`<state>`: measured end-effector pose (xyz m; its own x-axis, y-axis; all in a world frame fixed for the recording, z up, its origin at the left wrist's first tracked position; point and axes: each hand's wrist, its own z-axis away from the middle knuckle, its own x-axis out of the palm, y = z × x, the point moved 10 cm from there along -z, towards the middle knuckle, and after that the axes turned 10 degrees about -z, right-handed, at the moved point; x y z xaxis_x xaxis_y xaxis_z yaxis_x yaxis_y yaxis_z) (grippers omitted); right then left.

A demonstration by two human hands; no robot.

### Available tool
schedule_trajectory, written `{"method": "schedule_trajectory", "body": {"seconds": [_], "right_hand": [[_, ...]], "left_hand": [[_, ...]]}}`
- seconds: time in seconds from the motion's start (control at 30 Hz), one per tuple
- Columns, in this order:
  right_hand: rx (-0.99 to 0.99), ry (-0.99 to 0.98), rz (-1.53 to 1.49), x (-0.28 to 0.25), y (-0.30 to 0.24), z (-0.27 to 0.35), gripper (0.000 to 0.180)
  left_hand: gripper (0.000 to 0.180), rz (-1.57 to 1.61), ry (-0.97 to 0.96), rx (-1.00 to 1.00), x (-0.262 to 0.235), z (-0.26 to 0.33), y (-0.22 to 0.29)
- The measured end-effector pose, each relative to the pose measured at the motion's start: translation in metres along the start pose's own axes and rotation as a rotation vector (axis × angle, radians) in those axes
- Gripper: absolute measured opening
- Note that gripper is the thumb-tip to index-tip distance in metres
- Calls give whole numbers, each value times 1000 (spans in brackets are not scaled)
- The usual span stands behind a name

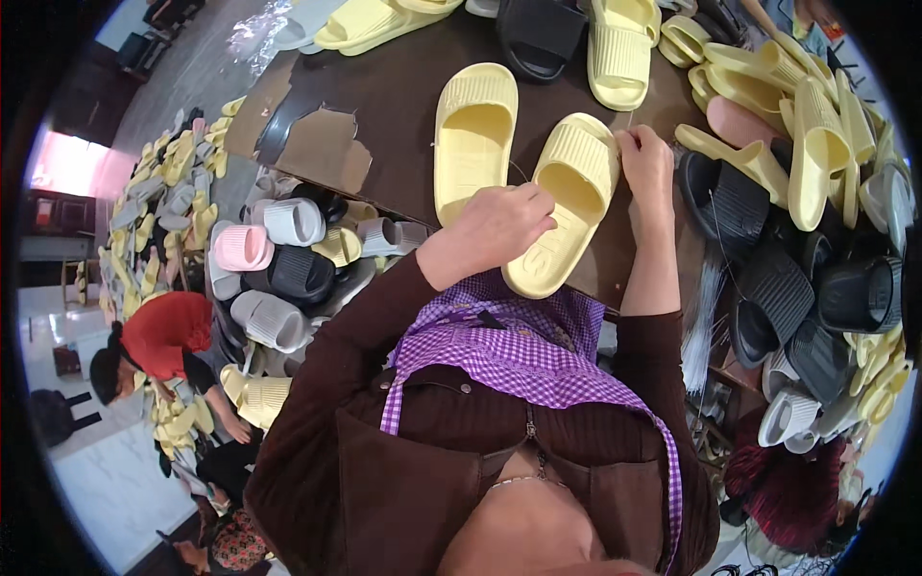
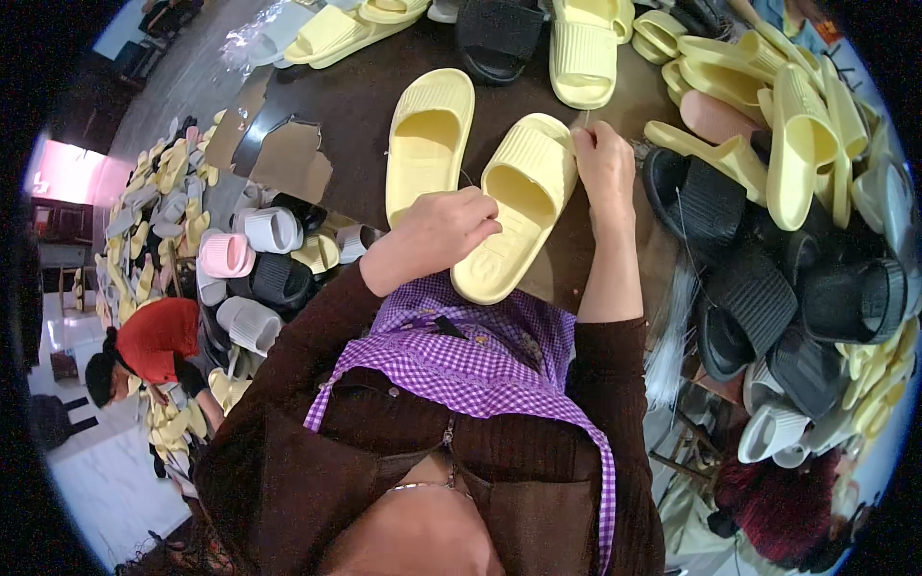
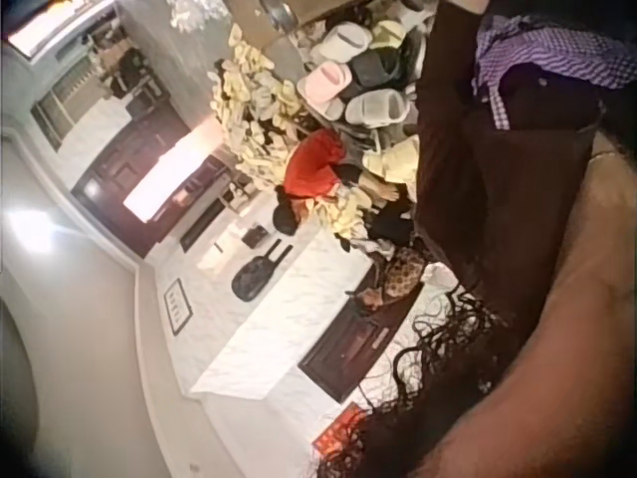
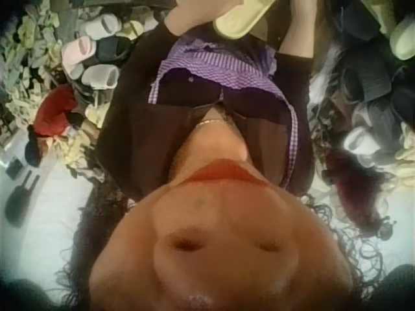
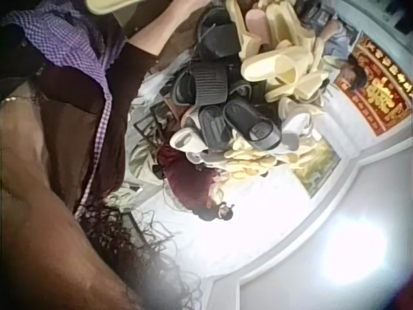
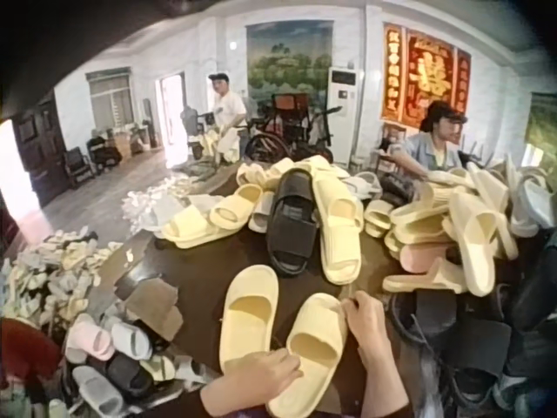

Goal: The person pairs slippers and threads plastic ties through them to fasten the pairs together by hand.

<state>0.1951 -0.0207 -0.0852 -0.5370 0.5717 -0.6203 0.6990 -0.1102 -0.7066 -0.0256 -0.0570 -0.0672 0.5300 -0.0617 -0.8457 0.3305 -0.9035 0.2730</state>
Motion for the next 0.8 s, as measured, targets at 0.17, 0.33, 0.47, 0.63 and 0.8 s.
{"method": "schedule_trajectory", "body": {"seconds": [0.17,0.33,0.47,0.63,0.8], "right_hand": [[43,-25,35,1,11,1,28],[51,-25,33,-1,7,3,28],[38,-9,26,0,10,6,27],[50,-7,57,3,5,7,24],[-37,40,28,-1,-9,8,21]], "left_hand": [[15,27,5,21,-10,-6,10],[13,78,2,2,-12,-4,14],[13,67,31,-127,-15,1,-2],[13,7,55,-200,-15,2,-34],[12,-104,23,-119,-19,-14,-64]]}}
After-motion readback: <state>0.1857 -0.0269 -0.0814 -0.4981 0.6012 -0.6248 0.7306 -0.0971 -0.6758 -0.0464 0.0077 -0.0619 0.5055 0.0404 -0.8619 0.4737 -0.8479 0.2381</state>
